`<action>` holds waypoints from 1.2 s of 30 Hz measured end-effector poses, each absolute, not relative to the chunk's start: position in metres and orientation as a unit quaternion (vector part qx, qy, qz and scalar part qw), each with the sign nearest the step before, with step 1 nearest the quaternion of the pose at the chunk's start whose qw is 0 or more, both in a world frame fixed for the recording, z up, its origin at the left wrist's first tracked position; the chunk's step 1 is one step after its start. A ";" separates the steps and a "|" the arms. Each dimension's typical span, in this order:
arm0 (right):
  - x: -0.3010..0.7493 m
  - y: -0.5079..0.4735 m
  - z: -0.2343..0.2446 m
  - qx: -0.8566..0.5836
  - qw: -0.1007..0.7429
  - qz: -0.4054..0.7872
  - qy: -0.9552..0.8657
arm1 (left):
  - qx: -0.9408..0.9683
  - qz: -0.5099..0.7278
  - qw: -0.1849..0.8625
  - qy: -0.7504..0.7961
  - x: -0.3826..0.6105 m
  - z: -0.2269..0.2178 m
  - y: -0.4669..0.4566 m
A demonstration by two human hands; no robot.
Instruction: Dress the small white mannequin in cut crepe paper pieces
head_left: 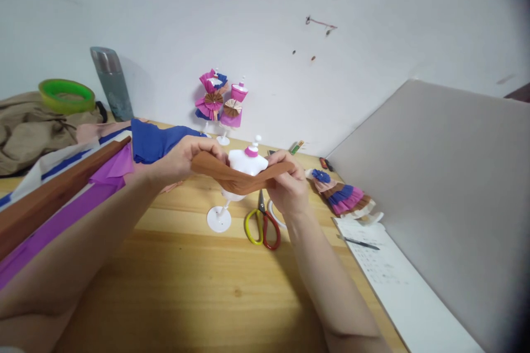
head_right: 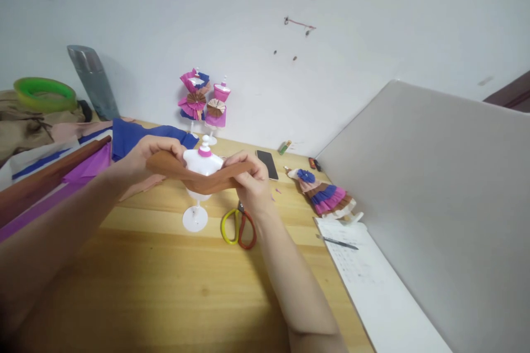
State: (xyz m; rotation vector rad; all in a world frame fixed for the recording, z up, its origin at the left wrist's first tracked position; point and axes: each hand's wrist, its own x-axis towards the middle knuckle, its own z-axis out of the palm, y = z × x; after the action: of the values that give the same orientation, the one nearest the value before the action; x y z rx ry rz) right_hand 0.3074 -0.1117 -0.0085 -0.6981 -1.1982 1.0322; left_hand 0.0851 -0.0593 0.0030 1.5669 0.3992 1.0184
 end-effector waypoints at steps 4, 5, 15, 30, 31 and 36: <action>0.305 -0.111 -0.007 -0.314 0.659 0.450 -0.515 | 0.660 0.444 0.585 0.159 0.086 -0.002 -0.056; 0.304 -0.111 -0.008 -0.312 0.661 0.451 -0.512 | 0.658 0.452 0.581 0.156 0.087 -0.004 -0.056; 0.280 -0.094 -0.027 -0.336 0.719 0.419 -0.441 | 0.627 0.511 0.549 0.210 0.111 -0.022 -0.052; 0.258 -0.101 -0.030 -0.344 0.777 0.369 -0.377 | 0.546 0.517 0.610 0.250 0.139 -0.021 -0.076; 0.257 -0.102 -0.029 -0.343 0.779 0.370 -0.373 | 0.552 0.512 0.610 0.246 0.138 -0.022 -0.077; 0.257 -0.107 -0.027 -0.340 0.767 0.399 -0.371 | 0.602 0.503 0.580 0.220 0.131 -0.019 -0.075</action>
State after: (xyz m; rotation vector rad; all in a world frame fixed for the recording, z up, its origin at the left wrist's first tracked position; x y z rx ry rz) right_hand 0.2568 -0.1072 -0.0270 -0.7387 -0.8047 0.8657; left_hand 0.1308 -0.0749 -0.0194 1.4072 0.5142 1.1746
